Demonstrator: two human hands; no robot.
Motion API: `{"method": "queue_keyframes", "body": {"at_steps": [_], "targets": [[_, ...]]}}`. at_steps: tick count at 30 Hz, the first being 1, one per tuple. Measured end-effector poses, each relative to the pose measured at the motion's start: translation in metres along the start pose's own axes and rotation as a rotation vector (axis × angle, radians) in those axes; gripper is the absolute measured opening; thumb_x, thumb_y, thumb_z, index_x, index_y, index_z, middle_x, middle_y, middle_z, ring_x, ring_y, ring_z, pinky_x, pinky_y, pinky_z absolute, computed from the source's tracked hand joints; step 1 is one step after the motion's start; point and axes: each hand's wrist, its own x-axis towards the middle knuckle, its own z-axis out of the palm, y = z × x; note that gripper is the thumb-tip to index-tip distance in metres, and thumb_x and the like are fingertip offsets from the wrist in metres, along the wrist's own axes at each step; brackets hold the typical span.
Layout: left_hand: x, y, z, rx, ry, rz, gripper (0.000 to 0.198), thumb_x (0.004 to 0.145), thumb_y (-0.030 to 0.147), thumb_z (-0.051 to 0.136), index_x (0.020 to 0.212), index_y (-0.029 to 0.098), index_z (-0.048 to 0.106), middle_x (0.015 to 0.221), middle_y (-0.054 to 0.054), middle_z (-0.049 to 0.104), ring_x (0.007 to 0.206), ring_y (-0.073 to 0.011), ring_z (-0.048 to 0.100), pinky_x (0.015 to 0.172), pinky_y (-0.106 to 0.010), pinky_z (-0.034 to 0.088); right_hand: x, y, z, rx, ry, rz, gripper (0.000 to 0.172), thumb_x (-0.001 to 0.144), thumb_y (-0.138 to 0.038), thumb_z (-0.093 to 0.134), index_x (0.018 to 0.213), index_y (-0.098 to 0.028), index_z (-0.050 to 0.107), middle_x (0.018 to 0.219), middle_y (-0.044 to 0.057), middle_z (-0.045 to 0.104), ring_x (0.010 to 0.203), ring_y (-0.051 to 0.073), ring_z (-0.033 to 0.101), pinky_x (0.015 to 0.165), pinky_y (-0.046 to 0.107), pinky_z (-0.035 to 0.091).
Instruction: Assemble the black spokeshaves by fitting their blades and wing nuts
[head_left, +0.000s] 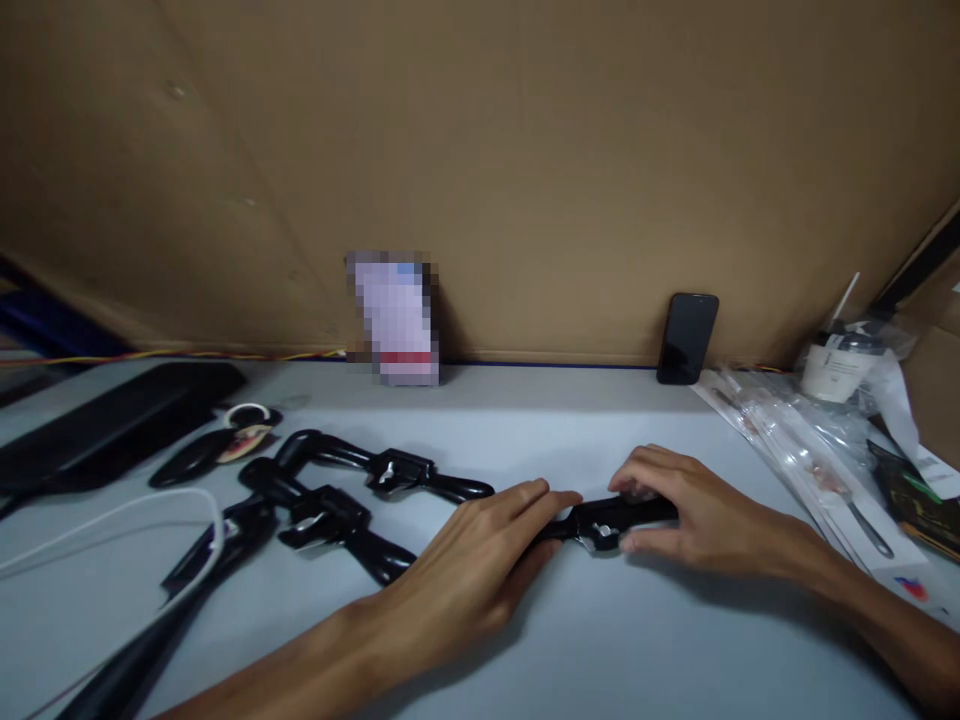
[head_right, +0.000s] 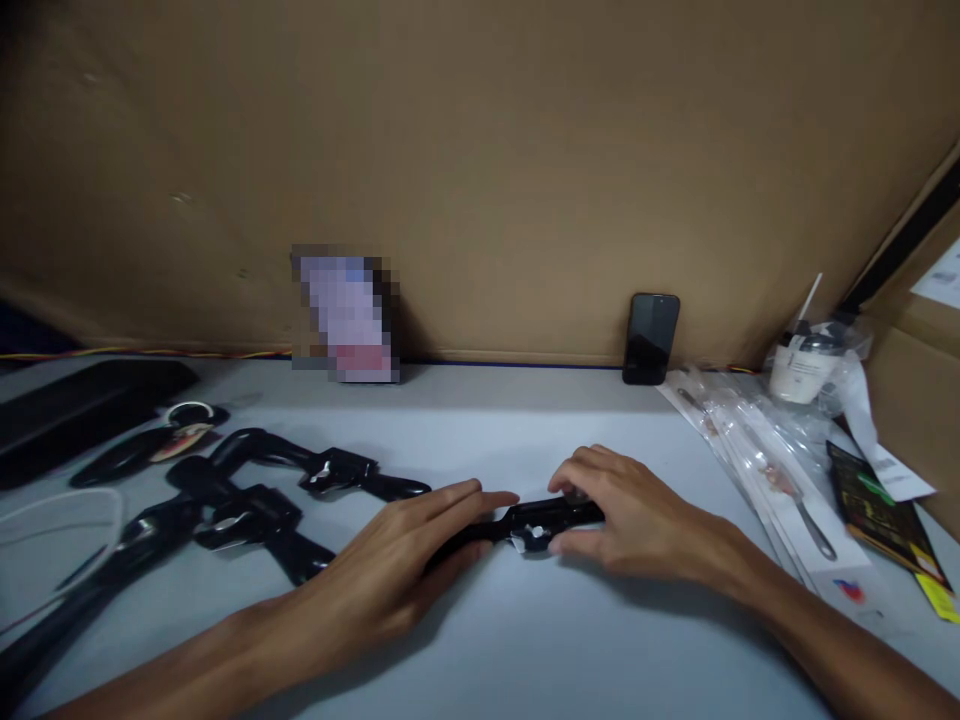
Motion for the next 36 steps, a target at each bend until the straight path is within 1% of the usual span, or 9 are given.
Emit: {"method": "queue_keyframes", "body": {"at_steps": [3, 6, 8, 11, 14, 20, 24, 31, 36], "targets": [[0.0, 0.001, 0.0, 0.036, -0.009, 0.003, 0.04, 0.102, 0.012, 0.042, 0.14, 0.021, 0.052, 0.103, -0.007, 0.069, 0.084, -0.0231, 0.069, 0.068, -0.034, 0.053, -0.001, 0.006, -0.005, -0.046, -0.067, -0.012, 0.019, 0.089, -0.021, 0.081, 0.101, -0.022, 0.067, 0.099, 0.002, 0.066, 0.086, 0.019, 0.062, 0.074, 0.032, 0.046], [-0.001, 0.003, -0.001, 0.056, -0.032, 0.007, 0.038, 0.102, 0.015, 0.042, 0.139, 0.018, 0.051, 0.105, -0.008, 0.07, 0.087, -0.0248, 0.07, 0.07, -0.036, 0.055, -0.002, 0.005, 0.0, -0.001, -0.073, -0.028, 0.014, 0.091, -0.018, 0.079, 0.095, -0.021, 0.066, 0.094, 0.001, 0.066, 0.081, 0.017, 0.061, 0.07, 0.03, 0.046], [-0.002, 0.004, -0.001, 0.096, -0.051, 0.016, 0.035, 0.106, 0.027, 0.049, 0.139, 0.018, 0.052, 0.104, -0.008, 0.071, 0.086, -0.0262, 0.071, 0.07, -0.037, 0.055, -0.003, 0.002, 0.004, 0.009, -0.074, -0.06, 0.011, 0.093, -0.017, 0.076, 0.094, -0.021, 0.067, 0.092, 0.001, 0.066, 0.08, 0.017, 0.061, 0.071, 0.029, 0.047], [-0.004, 0.002, -0.002, 0.164, -0.092, 0.037, 0.045, 0.105, 0.051, 0.058, 0.135, 0.018, 0.058, 0.095, -0.007, 0.073, 0.078, -0.0263, 0.072, 0.065, -0.035, 0.053, -0.005, -0.005, 0.01, -0.025, -0.075, -0.114, 0.005, 0.097, -0.018, 0.072, 0.098, -0.02, 0.067, 0.093, 0.002, 0.066, 0.081, 0.017, 0.062, 0.073, 0.03, 0.049], [-0.005, 0.0, -0.003, 0.169, -0.132, 0.074, 0.052, 0.105, 0.06, 0.053, 0.134, 0.018, 0.063, 0.085, -0.005, 0.073, 0.069, -0.0226, 0.07, 0.059, -0.031, 0.048, -0.009, -0.01, 0.019, -0.083, -0.068, -0.162, 0.004, 0.1, -0.022, 0.067, 0.101, -0.018, 0.066, 0.094, 0.005, 0.066, 0.081, 0.019, 0.061, 0.074, 0.032, 0.051], [-0.006, -0.001, -0.004, 0.171, -0.129, 0.127, 0.054, 0.109, 0.057, 0.046, 0.141, 0.016, 0.058, 0.079, -0.002, 0.071, 0.061, -0.0194, 0.066, 0.055, -0.03, 0.041, -0.015, -0.009, 0.034, -0.049, 0.011, -0.251, 0.021, 0.11, -0.03, 0.049, 0.113, -0.016, 0.063, 0.092, 0.008, 0.066, 0.08, 0.02, 0.06, 0.073, 0.034, 0.052], [-0.005, 0.0, -0.005, 0.141, -0.129, 0.135, 0.054, 0.111, 0.057, 0.039, 0.139, 0.015, 0.057, 0.078, -0.001, 0.071, 0.06, -0.0192, 0.067, 0.054, -0.032, 0.042, -0.015, -0.008, 0.036, -0.041, 0.012, -0.289, 0.03, 0.113, -0.032, 0.039, 0.112, -0.013, 0.062, 0.089, 0.009, 0.064, 0.078, 0.021, 0.059, 0.07, 0.033, 0.052], [-0.005, 0.006, -0.003, 0.128, -0.086, 0.134, 0.05, 0.112, 0.053, 0.036, 0.135, 0.014, 0.056, 0.078, 0.0, 0.07, 0.059, -0.0196, 0.067, 0.052, -0.034, 0.046, -0.013, -0.008, 0.035, 0.01, -0.002, -0.279, 0.026, 0.112, -0.029, 0.04, 0.112, -0.015, 0.062, 0.087, 0.008, 0.064, 0.077, 0.021, 0.06, 0.068, 0.032, 0.052], [-0.006, 0.006, -0.003, 0.126, -0.071, 0.137, 0.048, 0.113, 0.052, 0.036, 0.135, 0.014, 0.055, 0.078, 0.0, 0.071, 0.059, -0.0182, 0.068, 0.051, -0.032, 0.046, -0.013, -0.009, 0.034, 0.034, -0.009, -0.258, 0.024, 0.112, -0.028, 0.041, 0.112, -0.017, 0.063, 0.086, 0.006, 0.064, 0.076, 0.019, 0.059, 0.068, 0.03, 0.051]]}}
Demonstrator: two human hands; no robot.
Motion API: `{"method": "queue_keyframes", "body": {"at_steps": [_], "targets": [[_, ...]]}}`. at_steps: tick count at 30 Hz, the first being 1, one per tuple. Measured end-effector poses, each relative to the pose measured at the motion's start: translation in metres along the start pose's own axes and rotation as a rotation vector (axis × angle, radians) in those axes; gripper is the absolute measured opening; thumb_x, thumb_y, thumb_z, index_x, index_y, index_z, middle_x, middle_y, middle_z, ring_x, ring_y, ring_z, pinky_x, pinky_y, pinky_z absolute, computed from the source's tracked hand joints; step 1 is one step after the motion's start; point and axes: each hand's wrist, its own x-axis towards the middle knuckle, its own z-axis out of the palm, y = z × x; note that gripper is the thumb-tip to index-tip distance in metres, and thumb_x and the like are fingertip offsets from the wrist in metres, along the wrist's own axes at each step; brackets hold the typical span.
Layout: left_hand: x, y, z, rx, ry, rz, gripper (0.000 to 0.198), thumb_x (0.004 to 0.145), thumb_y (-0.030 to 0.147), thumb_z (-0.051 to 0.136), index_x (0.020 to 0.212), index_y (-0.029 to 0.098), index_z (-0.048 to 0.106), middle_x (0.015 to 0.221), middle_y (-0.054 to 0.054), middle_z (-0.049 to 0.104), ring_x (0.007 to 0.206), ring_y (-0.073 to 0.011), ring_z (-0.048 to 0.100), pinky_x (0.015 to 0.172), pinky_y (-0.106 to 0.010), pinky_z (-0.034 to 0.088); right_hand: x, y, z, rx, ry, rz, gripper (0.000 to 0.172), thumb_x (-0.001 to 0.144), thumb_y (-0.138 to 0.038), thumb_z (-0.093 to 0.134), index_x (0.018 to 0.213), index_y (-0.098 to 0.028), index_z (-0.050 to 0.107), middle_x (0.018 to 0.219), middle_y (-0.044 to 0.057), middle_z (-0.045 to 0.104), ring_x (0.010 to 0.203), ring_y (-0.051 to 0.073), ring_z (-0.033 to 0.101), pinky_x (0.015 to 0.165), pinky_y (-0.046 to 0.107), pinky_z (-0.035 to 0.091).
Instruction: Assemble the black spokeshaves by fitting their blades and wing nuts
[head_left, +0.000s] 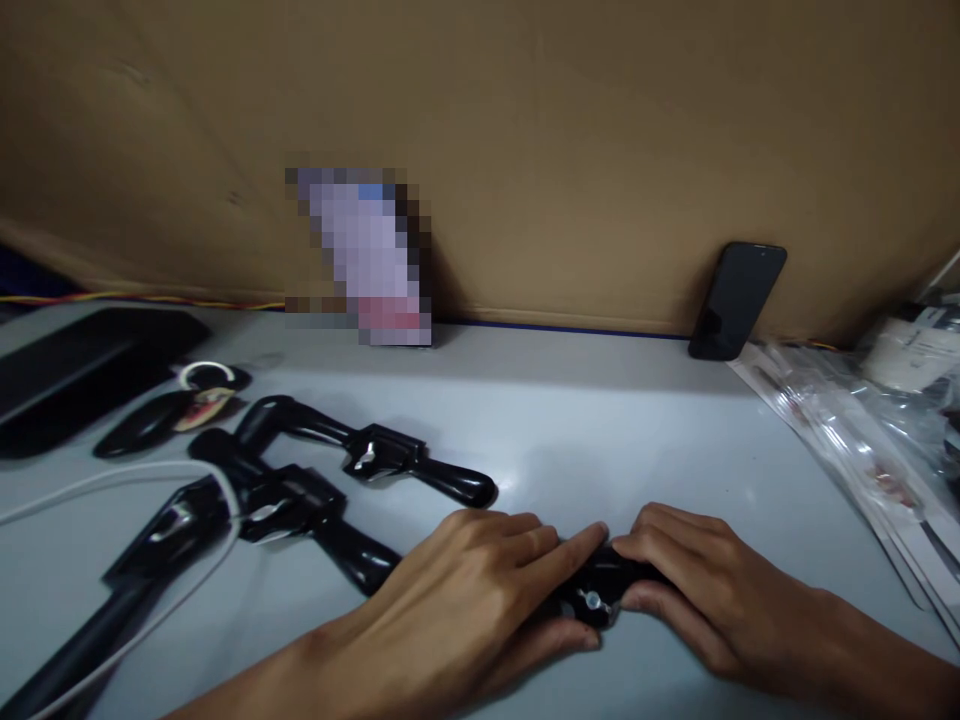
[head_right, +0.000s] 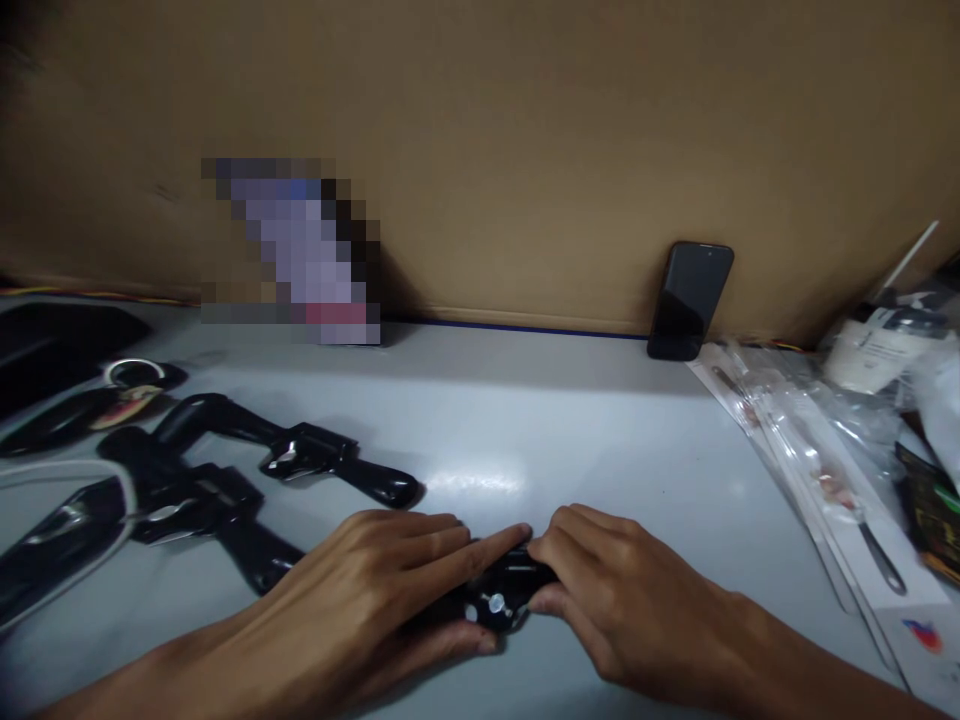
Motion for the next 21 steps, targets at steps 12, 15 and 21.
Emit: {"method": "queue_keyframes", "body": {"at_steps": [12, 15, 21], "targets": [[0.002, 0.001, 0.005, 0.068, -0.008, -0.1, 0.044, 0.111, 0.045, 0.045, 0.143, 0.016, 0.051, 0.089, -0.005, 0.075, 0.069, -0.0246, 0.073, 0.057, -0.034, 0.052, 0.002, 0.001, 0.0, -0.061, 0.324, 0.023, 0.022, 0.1, -0.012, 0.058, 0.12, -0.017, 0.065, 0.105, 0.009, 0.066, 0.098, 0.024, 0.06, 0.085, 0.04, 0.053], [0.006, 0.002, 0.002, 0.066, -0.098, -0.115, 0.043, 0.107, 0.046, 0.057, 0.137, 0.016, 0.056, 0.087, -0.005, 0.075, 0.07, -0.0246, 0.074, 0.058, -0.033, 0.051, 0.001, -0.005, 0.01, -0.139, 0.266, -0.059, 0.018, 0.102, -0.014, 0.055, 0.112, -0.017, 0.069, 0.093, 0.007, 0.065, 0.085, 0.022, 0.058, 0.076, 0.039, 0.053], [0.015, 0.003, -0.006, 0.093, -0.204, -0.114, 0.05, 0.104, 0.058, 0.057, 0.134, 0.018, 0.059, 0.087, -0.004, 0.075, 0.072, -0.0228, 0.074, 0.053, -0.033, 0.043, 0.004, -0.002, 0.02, -0.113, 0.252, -0.136, 0.03, 0.1, -0.005, 0.049, 0.119, -0.019, 0.067, 0.094, 0.006, 0.066, 0.085, 0.02, 0.063, 0.075, 0.032, 0.056]]}}
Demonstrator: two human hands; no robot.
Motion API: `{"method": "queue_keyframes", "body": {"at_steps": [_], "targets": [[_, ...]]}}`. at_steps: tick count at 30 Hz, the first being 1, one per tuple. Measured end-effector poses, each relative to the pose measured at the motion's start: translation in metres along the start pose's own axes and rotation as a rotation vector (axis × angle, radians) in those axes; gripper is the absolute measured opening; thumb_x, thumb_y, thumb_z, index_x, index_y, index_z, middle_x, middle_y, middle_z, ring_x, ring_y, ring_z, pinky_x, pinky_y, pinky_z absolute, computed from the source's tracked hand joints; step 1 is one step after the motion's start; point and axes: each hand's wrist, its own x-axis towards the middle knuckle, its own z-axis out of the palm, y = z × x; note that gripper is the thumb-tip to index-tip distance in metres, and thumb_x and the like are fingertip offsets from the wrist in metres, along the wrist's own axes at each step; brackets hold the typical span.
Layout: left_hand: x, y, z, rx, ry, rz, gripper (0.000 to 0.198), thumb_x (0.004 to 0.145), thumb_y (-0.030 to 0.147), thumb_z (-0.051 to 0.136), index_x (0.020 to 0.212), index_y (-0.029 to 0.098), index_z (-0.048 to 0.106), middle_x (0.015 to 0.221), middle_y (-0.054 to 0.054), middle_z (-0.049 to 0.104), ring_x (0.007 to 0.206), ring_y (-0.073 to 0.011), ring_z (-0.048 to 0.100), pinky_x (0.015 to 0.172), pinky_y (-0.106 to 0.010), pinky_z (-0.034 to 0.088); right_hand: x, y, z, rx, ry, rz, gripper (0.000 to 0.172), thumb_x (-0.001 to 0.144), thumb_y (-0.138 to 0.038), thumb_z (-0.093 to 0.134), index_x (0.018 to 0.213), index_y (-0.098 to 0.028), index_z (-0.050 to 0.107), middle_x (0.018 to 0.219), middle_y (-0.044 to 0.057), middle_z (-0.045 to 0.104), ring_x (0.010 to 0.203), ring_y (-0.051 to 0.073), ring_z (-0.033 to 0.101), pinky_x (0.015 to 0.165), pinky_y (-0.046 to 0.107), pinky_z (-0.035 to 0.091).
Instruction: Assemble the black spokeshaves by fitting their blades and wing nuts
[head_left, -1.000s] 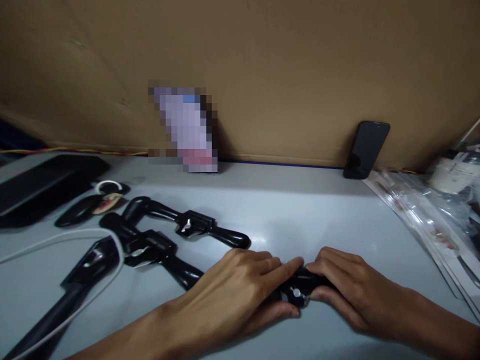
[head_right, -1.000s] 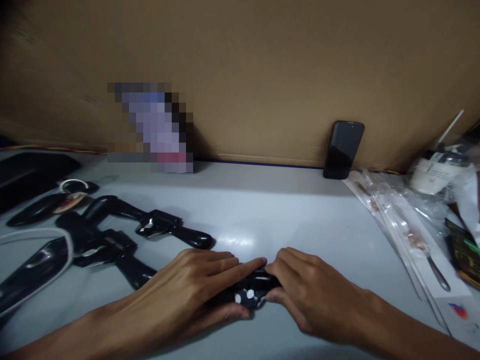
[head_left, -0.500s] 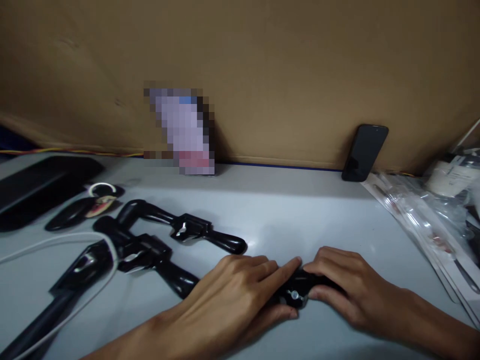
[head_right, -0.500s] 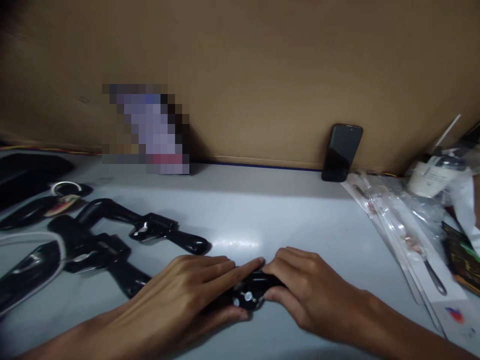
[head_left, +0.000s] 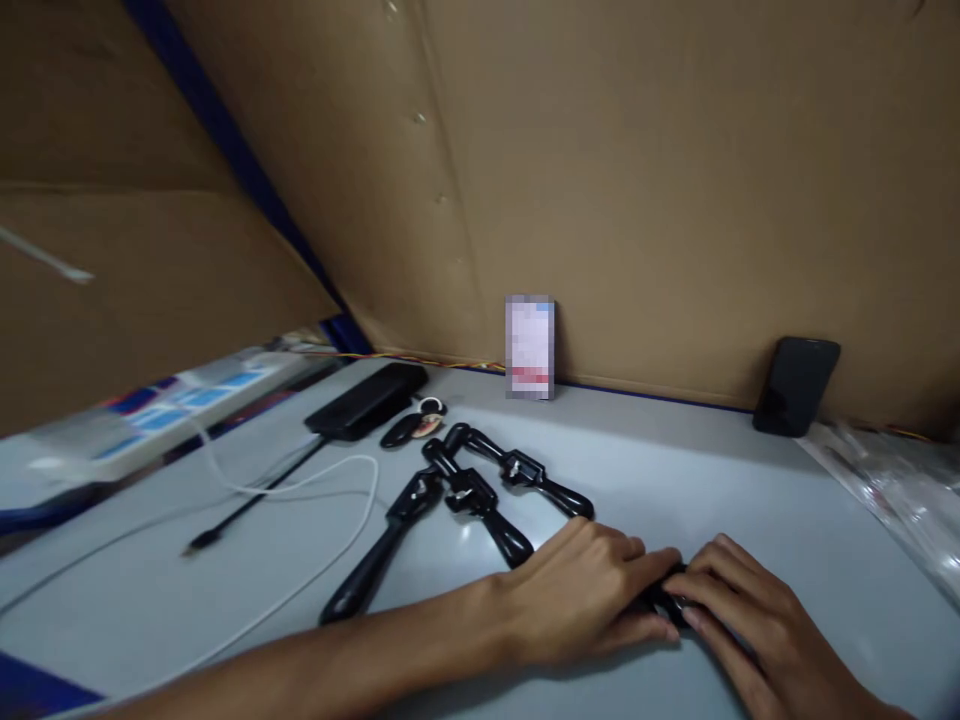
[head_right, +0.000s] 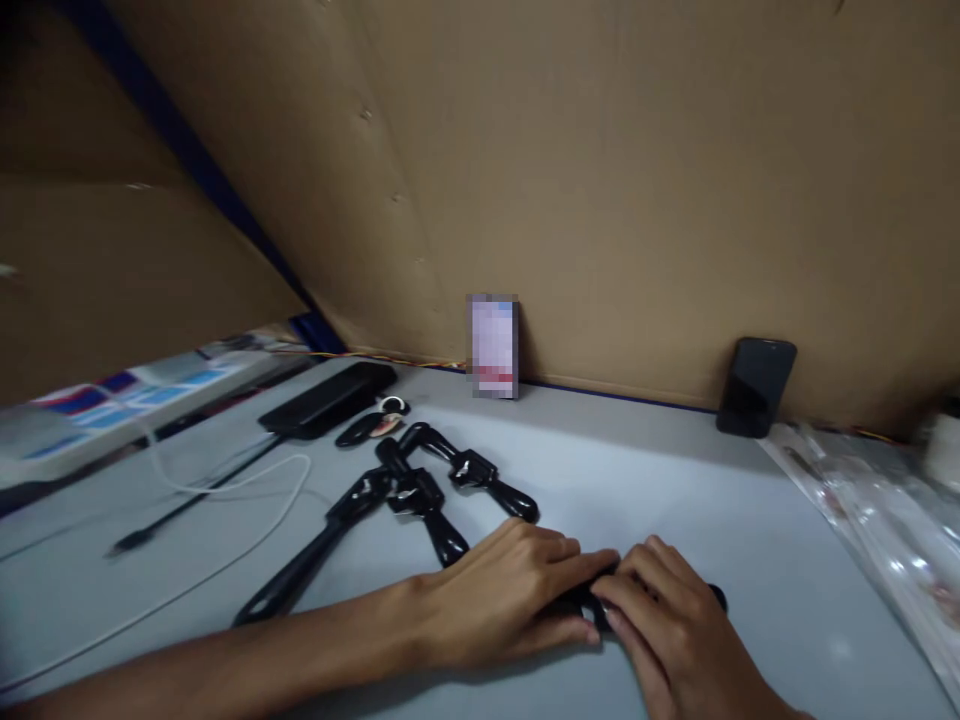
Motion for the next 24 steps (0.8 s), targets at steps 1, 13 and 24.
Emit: {"method": "queue_keyframes", "body": {"at_steps": [1, 13, 24], "targets": [[0.0, 0.0, -0.001, 0.003, -0.002, -0.002, 0.05, 0.104, 0.058, 0.057, 0.134, 0.018, 0.059, 0.087, -0.004, 0.075, 0.071, -0.0225, 0.074, 0.052, -0.033, 0.041, 0.001, 0.002, 0.0, 0.024, -0.001, 0.004, 0.03, 0.1, -0.005, 0.049, 0.118, -0.021, 0.067, 0.094, 0.005, 0.066, 0.084, 0.019, 0.063, 0.073, 0.03, 0.056], [-0.001, -0.002, 0.001, -0.012, 0.004, -0.013, 0.045, 0.106, 0.057, 0.055, 0.129, 0.019, 0.06, 0.086, -0.003, 0.075, 0.069, -0.021, 0.073, 0.052, -0.033, 0.037, 0.005, -0.005, 0.002, 0.076, 0.055, 0.121, 0.024, 0.098, -0.007, 0.05, 0.103, -0.023, 0.068, 0.098, 0.007, 0.066, 0.092, 0.02, 0.065, 0.077, 0.031, 0.059], [-0.004, -0.005, 0.005, -0.011, 0.008, 0.001, 0.05, 0.106, 0.06, 0.052, 0.133, 0.019, 0.061, 0.083, -0.003, 0.074, 0.065, -0.0205, 0.069, 0.051, -0.032, 0.035, 0.003, 0.001, 0.001, 0.14, 0.085, 0.236, 0.02, 0.097, -0.01, 0.047, 0.09, -0.023, 0.06, 0.098, 0.005, 0.068, 0.091, 0.019, 0.068, 0.076, 0.029, 0.059]]}}
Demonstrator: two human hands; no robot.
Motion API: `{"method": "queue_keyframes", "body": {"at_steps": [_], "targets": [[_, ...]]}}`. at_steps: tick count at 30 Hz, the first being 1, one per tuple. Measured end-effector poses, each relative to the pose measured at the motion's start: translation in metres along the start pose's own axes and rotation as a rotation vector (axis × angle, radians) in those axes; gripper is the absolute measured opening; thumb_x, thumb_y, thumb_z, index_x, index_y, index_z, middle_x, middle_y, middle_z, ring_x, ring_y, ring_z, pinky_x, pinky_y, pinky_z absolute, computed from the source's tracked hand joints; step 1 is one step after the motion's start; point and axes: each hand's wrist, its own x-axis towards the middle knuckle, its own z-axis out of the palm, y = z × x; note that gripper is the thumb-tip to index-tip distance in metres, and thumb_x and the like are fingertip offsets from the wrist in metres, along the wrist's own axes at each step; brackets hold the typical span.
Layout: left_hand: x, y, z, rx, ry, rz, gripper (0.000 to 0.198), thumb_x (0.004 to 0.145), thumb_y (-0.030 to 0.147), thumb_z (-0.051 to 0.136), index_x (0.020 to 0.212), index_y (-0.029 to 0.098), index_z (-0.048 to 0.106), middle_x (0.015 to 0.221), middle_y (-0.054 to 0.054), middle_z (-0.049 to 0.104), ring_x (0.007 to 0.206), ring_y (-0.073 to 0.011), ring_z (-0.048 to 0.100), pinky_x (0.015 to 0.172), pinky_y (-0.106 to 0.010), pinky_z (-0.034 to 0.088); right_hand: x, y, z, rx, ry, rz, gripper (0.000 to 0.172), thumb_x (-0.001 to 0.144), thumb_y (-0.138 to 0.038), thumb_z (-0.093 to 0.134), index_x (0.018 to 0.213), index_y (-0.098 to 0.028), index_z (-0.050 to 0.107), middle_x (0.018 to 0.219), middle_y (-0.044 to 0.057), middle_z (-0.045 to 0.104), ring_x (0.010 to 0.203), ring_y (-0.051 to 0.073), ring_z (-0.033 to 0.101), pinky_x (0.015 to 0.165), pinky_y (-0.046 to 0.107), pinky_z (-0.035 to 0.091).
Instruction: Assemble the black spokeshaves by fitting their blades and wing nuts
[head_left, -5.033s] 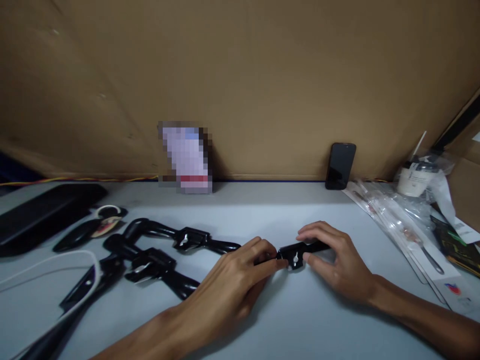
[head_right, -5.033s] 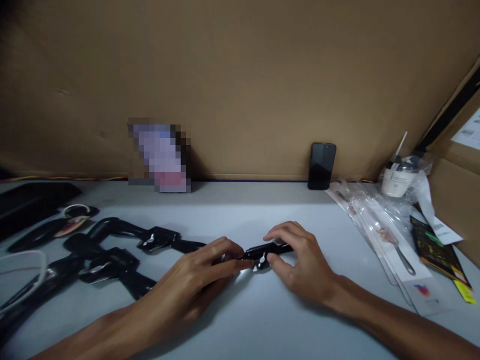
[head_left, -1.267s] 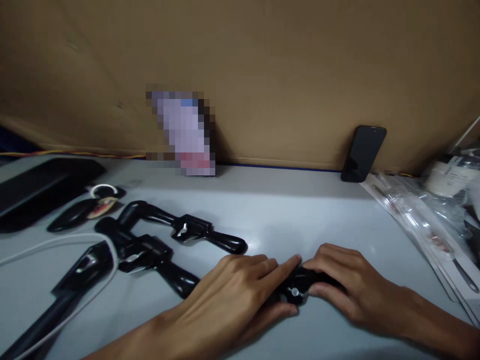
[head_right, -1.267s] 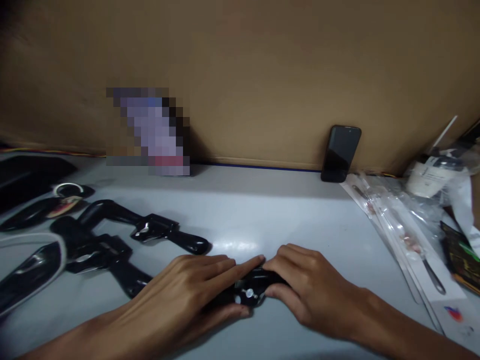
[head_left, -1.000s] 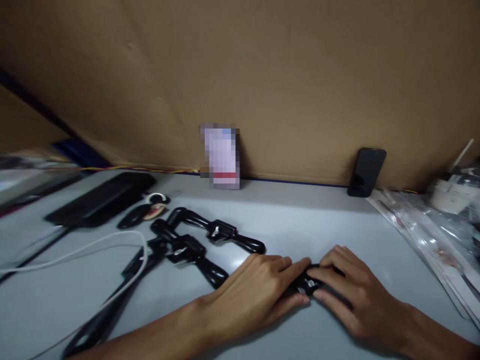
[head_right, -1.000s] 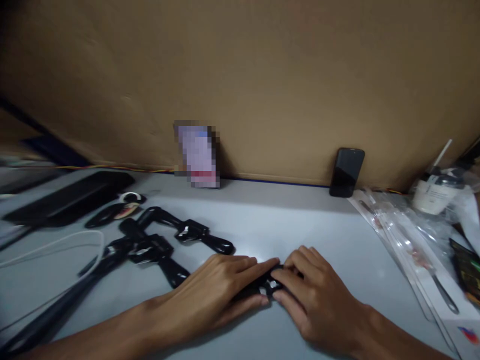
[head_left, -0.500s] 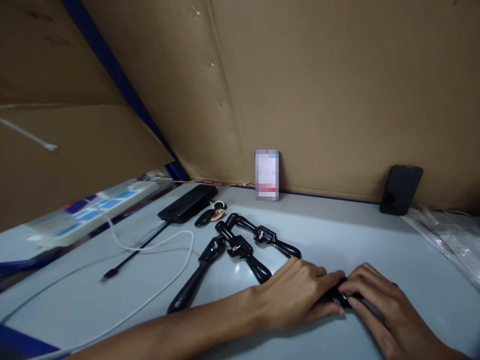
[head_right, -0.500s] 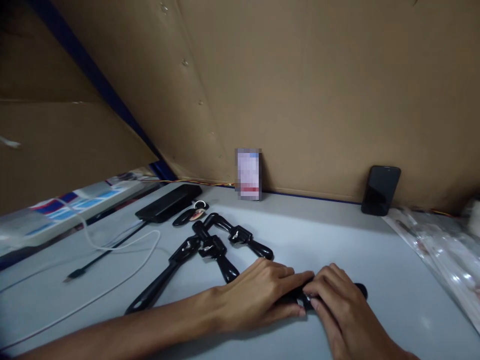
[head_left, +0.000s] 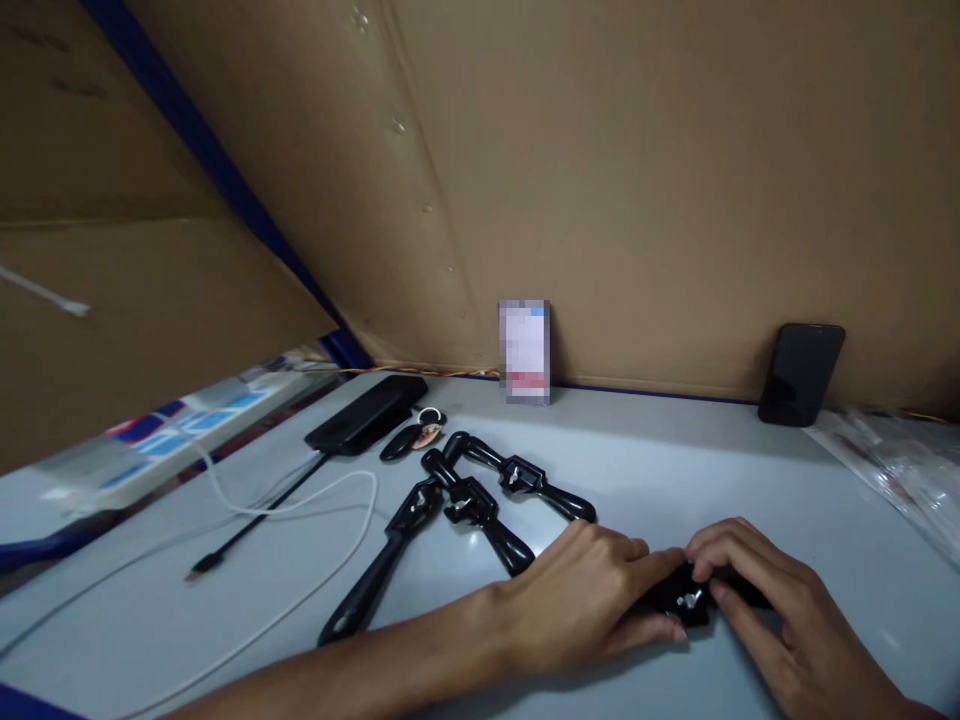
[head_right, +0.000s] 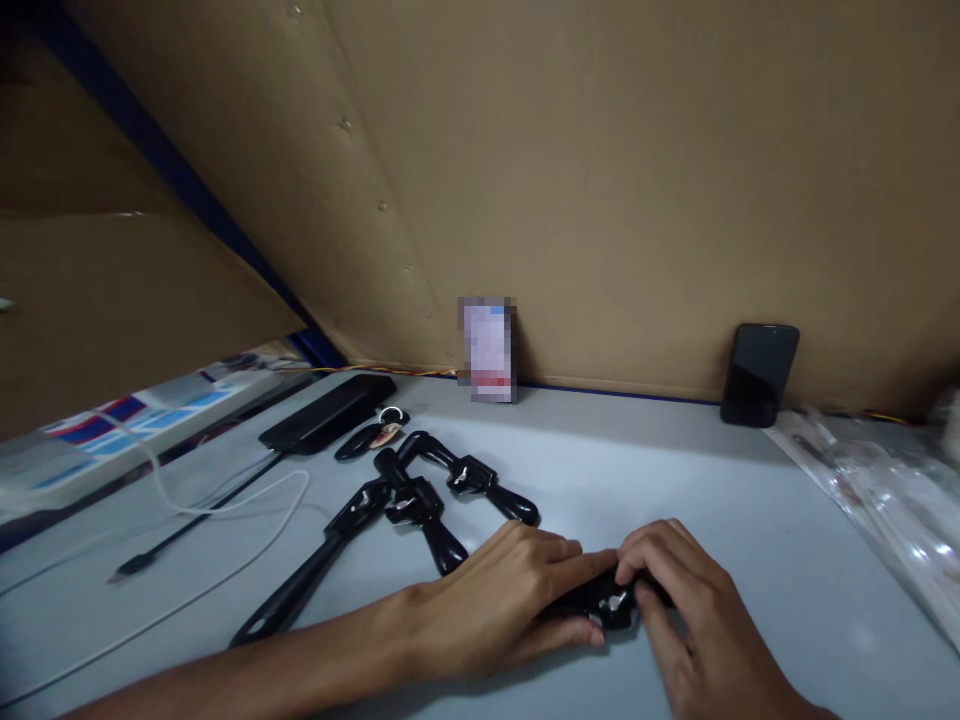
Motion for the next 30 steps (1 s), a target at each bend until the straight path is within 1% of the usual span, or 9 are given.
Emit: {"method": "queue_keyframes", "body": {"at_steps": [2, 5, 11, 13, 16, 19, 22, 26, 30], "targets": [[0.0, 0.0, -0.001, 0.005, -0.005, 0.001, 0.049, 0.107, 0.059, 0.051, 0.133, 0.019, 0.06, 0.084, -0.003, 0.074, 0.066, -0.0207, 0.07, 0.051, -0.032, 0.037, -0.003, 0.0, 0.002, -0.07, -0.018, -0.022, 0.01, 0.095, -0.014, 0.058, 0.098, -0.023, 0.063, 0.1, 0.006, 0.069, 0.093, 0.021, 0.068, 0.078, 0.032, 0.061], [0.0, 0.001, -0.003, 0.007, -0.009, 0.003, 0.049, 0.107, 0.057, 0.052, 0.136, 0.019, 0.058, 0.087, -0.003, 0.075, 0.069, -0.0211, 0.072, 0.051, -0.033, 0.04, -0.007, 0.004, 0.003, -0.172, -0.039, -0.076, 0.014, 0.09, -0.017, 0.069, 0.102, -0.024, 0.067, 0.106, 0.007, 0.071, 0.097, 0.024, 0.07, 0.083, 0.037, 0.062], [0.002, 0.004, -0.006, -0.006, -0.011, 0.0, 0.048, 0.105, 0.057, 0.057, 0.134, 0.018, 0.059, 0.088, -0.003, 0.075, 0.067, -0.0204, 0.071, 0.049, -0.034, 0.037, -0.005, 0.017, -0.008, -0.064, -0.086, -0.064, 0.014, 0.097, -0.018, 0.063, 0.106, -0.025, 0.071, 0.108, 0.008, 0.072, 0.098, 0.023, 0.071, 0.082, 0.032, 0.064], [0.002, 0.004, -0.006, -0.007, -0.008, -0.002, 0.048, 0.105, 0.057, 0.057, 0.133, 0.018, 0.059, 0.087, -0.003, 0.075, 0.066, -0.0197, 0.07, 0.049, -0.033, 0.036, -0.002, 0.018, -0.013, -0.032, -0.096, -0.059, 0.023, 0.1, -0.016, 0.055, 0.109, -0.027, 0.073, 0.11, 0.008, 0.072, 0.098, 0.022, 0.072, 0.082, 0.032, 0.064], [0.002, 0.004, -0.006, 0.007, -0.015, -0.008, 0.047, 0.104, 0.057, 0.059, 0.129, 0.017, 0.06, 0.086, -0.003, 0.074, 0.066, -0.0195, 0.069, 0.049, -0.033, 0.036, 0.001, 0.014, -0.017, -0.037, -0.146, -0.172, 0.038, 0.097, -0.01, 0.052, 0.117, -0.032, 0.076, 0.119, 0.009, 0.071, 0.108, 0.023, 0.07, 0.088, 0.035, 0.063], [0.002, 0.004, -0.007, 0.024, -0.017, -0.007, 0.048, 0.104, 0.057, 0.059, 0.129, 0.017, 0.061, 0.086, -0.003, 0.074, 0.067, -0.0202, 0.07, 0.049, -0.035, 0.037, 0.001, 0.008, -0.018, -0.088, -0.176, -0.209, 0.031, 0.094, -0.01, 0.055, 0.104, -0.03, 0.077, 0.125, 0.009, 0.068, 0.114, 0.024, 0.069, 0.089, 0.036, 0.064], [0.002, 0.005, -0.007, 0.009, -0.029, -0.008, 0.045, 0.104, 0.054, 0.06, 0.129, 0.017, 0.06, 0.088, -0.004, 0.075, 0.068, -0.0212, 0.071, 0.049, -0.035, 0.038, -0.002, 0.006, -0.014, -0.19, -0.088, -0.163, 0.023, 0.094, -0.012, 0.055, 0.087, -0.025, 0.073, 0.123, 0.012, 0.068, 0.112, 0.024, 0.07, 0.087, 0.035, 0.065], [0.002, 0.005, -0.008, 0.001, -0.037, -0.009, 0.046, 0.105, 0.053, 0.059, 0.131, 0.016, 0.059, 0.091, -0.006, 0.076, 0.07, -0.0225, 0.072, 0.051, -0.035, 0.038, -0.004, 0.007, -0.012, -0.227, -0.04, -0.224, 0.034, 0.09, -0.007, 0.054, 0.112, -0.026, 0.072, 0.125, 0.013, 0.069, 0.116, 0.024, 0.07, 0.091, 0.037, 0.065], [0.002, 0.005, -0.008, 0.0, -0.042, -0.012, 0.043, 0.105, 0.056, 0.058, 0.126, 0.018, 0.061, 0.091, -0.004, 0.075, 0.07, -0.0225, 0.073, 0.051, -0.037, 0.037, -0.004, 0.009, -0.013, -0.187, -0.091, -0.208, 0.037, 0.086, -0.003, 0.05, 0.102, -0.027, 0.073, 0.127, 0.011, 0.069, 0.115, 0.024, 0.07, 0.088, 0.038, 0.066]]}}
